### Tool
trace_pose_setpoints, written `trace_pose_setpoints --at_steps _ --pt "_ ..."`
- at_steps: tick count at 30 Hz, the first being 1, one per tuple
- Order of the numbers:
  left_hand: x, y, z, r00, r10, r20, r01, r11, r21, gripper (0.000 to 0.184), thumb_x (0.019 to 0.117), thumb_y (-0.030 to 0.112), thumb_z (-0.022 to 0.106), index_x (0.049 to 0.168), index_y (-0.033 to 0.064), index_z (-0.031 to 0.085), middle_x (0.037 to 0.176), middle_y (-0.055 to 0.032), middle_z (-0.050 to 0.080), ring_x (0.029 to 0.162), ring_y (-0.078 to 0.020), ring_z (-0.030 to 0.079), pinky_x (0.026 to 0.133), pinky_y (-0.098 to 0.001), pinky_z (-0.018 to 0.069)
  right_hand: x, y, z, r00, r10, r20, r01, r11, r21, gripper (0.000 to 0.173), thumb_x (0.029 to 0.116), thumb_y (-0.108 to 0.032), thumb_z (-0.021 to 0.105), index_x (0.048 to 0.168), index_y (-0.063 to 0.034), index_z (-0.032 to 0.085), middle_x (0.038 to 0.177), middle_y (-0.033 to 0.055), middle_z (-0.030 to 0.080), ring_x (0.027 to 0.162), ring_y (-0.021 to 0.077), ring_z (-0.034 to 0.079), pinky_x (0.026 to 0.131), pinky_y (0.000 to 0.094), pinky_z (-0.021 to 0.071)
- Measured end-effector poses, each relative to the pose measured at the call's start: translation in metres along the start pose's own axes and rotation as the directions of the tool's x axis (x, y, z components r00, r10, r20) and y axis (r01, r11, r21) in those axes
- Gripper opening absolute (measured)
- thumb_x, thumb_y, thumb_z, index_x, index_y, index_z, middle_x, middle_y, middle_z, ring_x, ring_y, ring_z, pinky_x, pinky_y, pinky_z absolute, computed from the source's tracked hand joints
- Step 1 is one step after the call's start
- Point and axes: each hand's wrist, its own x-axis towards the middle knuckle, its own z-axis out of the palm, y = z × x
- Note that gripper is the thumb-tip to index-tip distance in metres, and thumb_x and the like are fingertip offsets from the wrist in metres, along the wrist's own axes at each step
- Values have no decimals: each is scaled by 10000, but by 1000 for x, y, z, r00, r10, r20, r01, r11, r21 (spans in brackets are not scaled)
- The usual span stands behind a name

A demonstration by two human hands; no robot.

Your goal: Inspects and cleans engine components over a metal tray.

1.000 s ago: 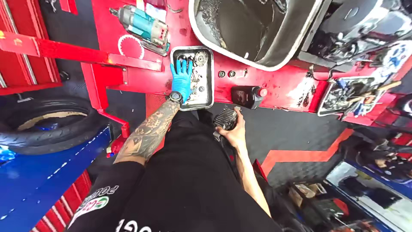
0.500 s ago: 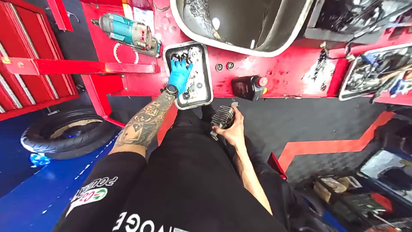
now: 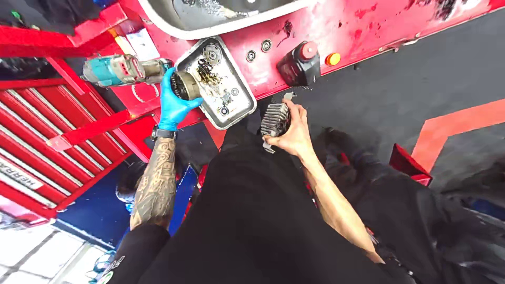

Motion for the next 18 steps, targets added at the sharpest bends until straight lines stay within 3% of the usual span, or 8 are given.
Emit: trace_pose_setpoints --at_steps 7,12,14,18 --pt "-7 0 7 998 27 59 -33 994 105 1252 539 384 963 1583 116 326 1560 -198 413 1419 -271 460 1154 -427 439 1 16 5 999 31 36 -32 999 21 1263 419 -618 933 1537 -396 390 1499 144 423 1274 363 510 895 577 542" --pt "-7 12 38 960 168 226 -249 879 407 1275 433 415 963 1555 190 403 1542 -196 423 1418 -428 397 1137 -626 379 0 20 7 999 17 46 -17 1000 -7 1256 426 -627 924 1540 -369 404 1508 164 438 1311 368 495 997 561 505" --pt "4 20 53 927 179 330 -335 790 513 1235 409 411 962 1520 201 465 1492 -225 469 1355 -473 444 1106 -670 370 -2 21 7 999 17 50 -15 999 -37 1264 421 -652 913 1542 -375 399 1514 168 434 1323 364 488 1013 546 500" --pt "28 13 77 875 125 468 -423 668 612 1255 410 341 991 1532 180 452 1483 -288 455 1338 -544 438 1159 -775 166 -5 18 4 999 -28 37 31 996 -85 1275 411 -663 900 1542 -333 413 1533 199 411 1324 372 487 1006 537 504"
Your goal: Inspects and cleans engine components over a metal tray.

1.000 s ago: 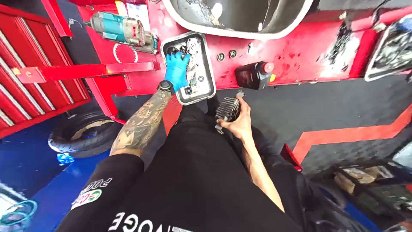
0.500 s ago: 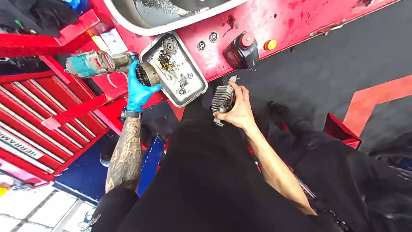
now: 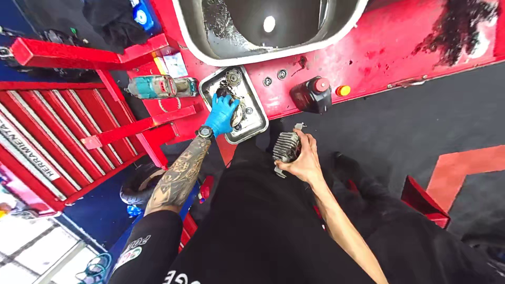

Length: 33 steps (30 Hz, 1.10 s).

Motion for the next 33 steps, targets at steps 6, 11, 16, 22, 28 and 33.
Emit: trace_pose_setpoints --at_steps 6,11,16,22,28,33 --pt "1 2 23 1000 -16 14 15 998 59 1277 442 260 971 1575 176 389 1504 -276 445 1408 -515 386 1163 -801 46 0 -13 -5 998 -67 0 66 995 -78 1292 411 -673 898 1552 -305 416 1529 205 414 1342 380 468 1032 537 488" --pt "-11 22 37 993 -116 -7 116 993 30 1270 538 196 944 1624 128 290 1611 -286 325 1514 -507 234 1182 -784 11 10 -31 -2 996 -80 28 83 988 -129 1291 403 -662 904 1549 -325 415 1538 193 403 1340 371 470 1013 533 502" --pt "-49 28 46 944 -330 -23 325 938 -123 1471 557 442 962 1669 113 57 1719 -222 7 1581 -436 25 1202 -752 61 24 -48 5 992 -106 65 116 977 -179 1291 391 -642 914 1542 -347 410 1530 205 411 1339 385 475 1021 550 499" --pt "-107 14 57 835 -544 -77 473 783 -403 1365 658 490 931 1649 29 113 1712 -216 112 1581 -396 118 1224 -687 148 46 -78 19 979 -168 117 193 950 -245 1276 409 -632 916 1545 -365 399 1532 184 407 1333 387 479 964 565 529" --pt "-103 21 71 756 -643 -120 479 669 -568 1205 729 462 894 1628 25 221 1672 -191 276 1551 -355 254 1237 -605 213 66 -111 43 966 -196 165 247 885 -394 1259 412 -607 920 1538 -383 401 1557 198 375 1326 433 479 870 601 550" --pt "-110 28 77 721 -688 -76 463 561 -686 988 823 376 843 1592 25 330 1613 -193 391 1495 -363 367 1210 -557 316 80 -127 78 971 -195 139 239 778 -581 1277 412 -574 914 1554 -366 381 1581 253 319 1356 486 428 844 649 518"
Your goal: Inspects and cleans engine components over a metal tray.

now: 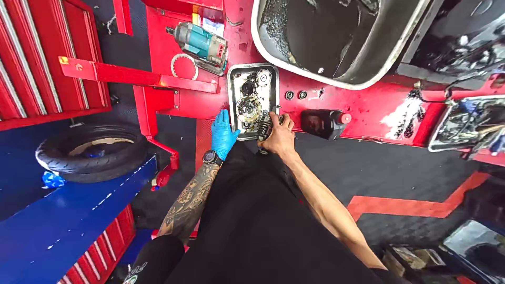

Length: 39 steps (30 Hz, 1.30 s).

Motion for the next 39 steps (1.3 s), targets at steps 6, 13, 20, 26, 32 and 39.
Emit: trace_pose_setpoints --at_steps 6,13,20,26,32,39 --pt "-2 -14 26 991 -42 125 43 999 -5 708 957 333 695 1539 20 440 1519 -183 520 1391 -357 504 1171 -538 375 14 -12 21 1000 -15 -24 12 991 -134 1269 416 -565 910 1550 -344 384 1603 293 267 1374 534 397 831 682 512" --pt "2 -15 33 994 -29 106 32 999 -26 657 968 243 676 1543 33 438 1524 -170 516 1378 -362 509 1152 -526 393 26 -24 32 989 21 -143 -34 995 -89 1315 400 -558 914 1568 -347 347 1585 300 275 1365 523 398 825 645 520" --pt "-1 -17 39 996 -21 86 23 999 -31 661 982 246 650 1563 48 406 1561 -174 475 1412 -350 484 1162 -539 385 21 -16 41 980 50 -194 -45 998 31 1527 394 -667 937 1649 -371 119 1677 239 139 1405 498 383 831 628 547" --pt "-2 -18 39 998 14 66 -14 1000 -8 668 974 235 661 1559 39 404 1534 -192 497 1376 -381 515 1132 -574 415 -4 17 15 990 -40 -132 67 977 201 1557 469 -571 992 1670 -305 37 1705 204 116 1364 474 479 846 624 577" --pt "1 -23 40 996 43 82 -47 998 41 687 984 282 665 1562 28 394 1543 -195 485 1377 -393 510 1130 -579 411 -32 65 33 981 -5 -193 59 960 274 1309 614 -528 955 1646 -228 208 1584 178 406 1213 390 622 838 584 596" --pt "-2 -14 29 996 29 88 -35 997 73 656 978 301 658 1539 41 440 1512 -180 525 1371 -376 523 1122 -572 427 -49 79 61 968 168 -188 -77 907 415 994 744 -493 885 1540 -126 418 1261 172 640 1069 337 668 876 548 576"
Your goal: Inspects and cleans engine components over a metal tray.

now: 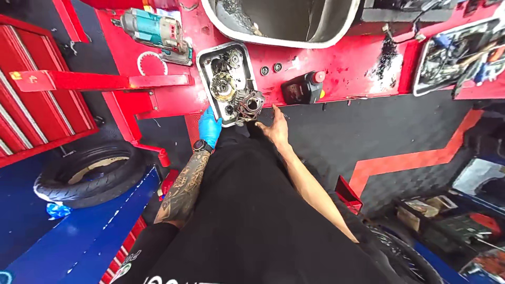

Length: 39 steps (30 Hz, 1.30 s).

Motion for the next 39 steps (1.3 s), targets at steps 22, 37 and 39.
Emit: trace_pose_setpoints --at_steps 22,37,39 --pt "-19 4 -7 1000 -8 1 8 1000 10 647 1010 363 615 1539 33 442 1532 -193 500 1416 -356 484 1164 -563 388 41 -21 1 985 68 -159 -7 935 354 220 881 -244 778 1038 -100 720 901 22 760 809 144 729 778 398 608" --pt "-24 67 -11 981 184 -54 -191 960 -204 422 1014 251 613 1394 65 616 1296 -137 677 1202 -251 653 1083 -441 502 52 -24 -2 999 12 -42 5 930 368 231 853 -177 778 1057 -93 710 925 38 759 826 169 730 798 432 601" --pt "-22 73 -6 980 179 -89 -193 961 -199 377 1019 226 599 1356 62 645 1267 -132 692 1187 -242 662 1080 -435 503 51 -24 0 999 13 -37 0 936 353 221 848 -179 779 1043 -99 712 908 38 757 805 178 728 779 443 598"
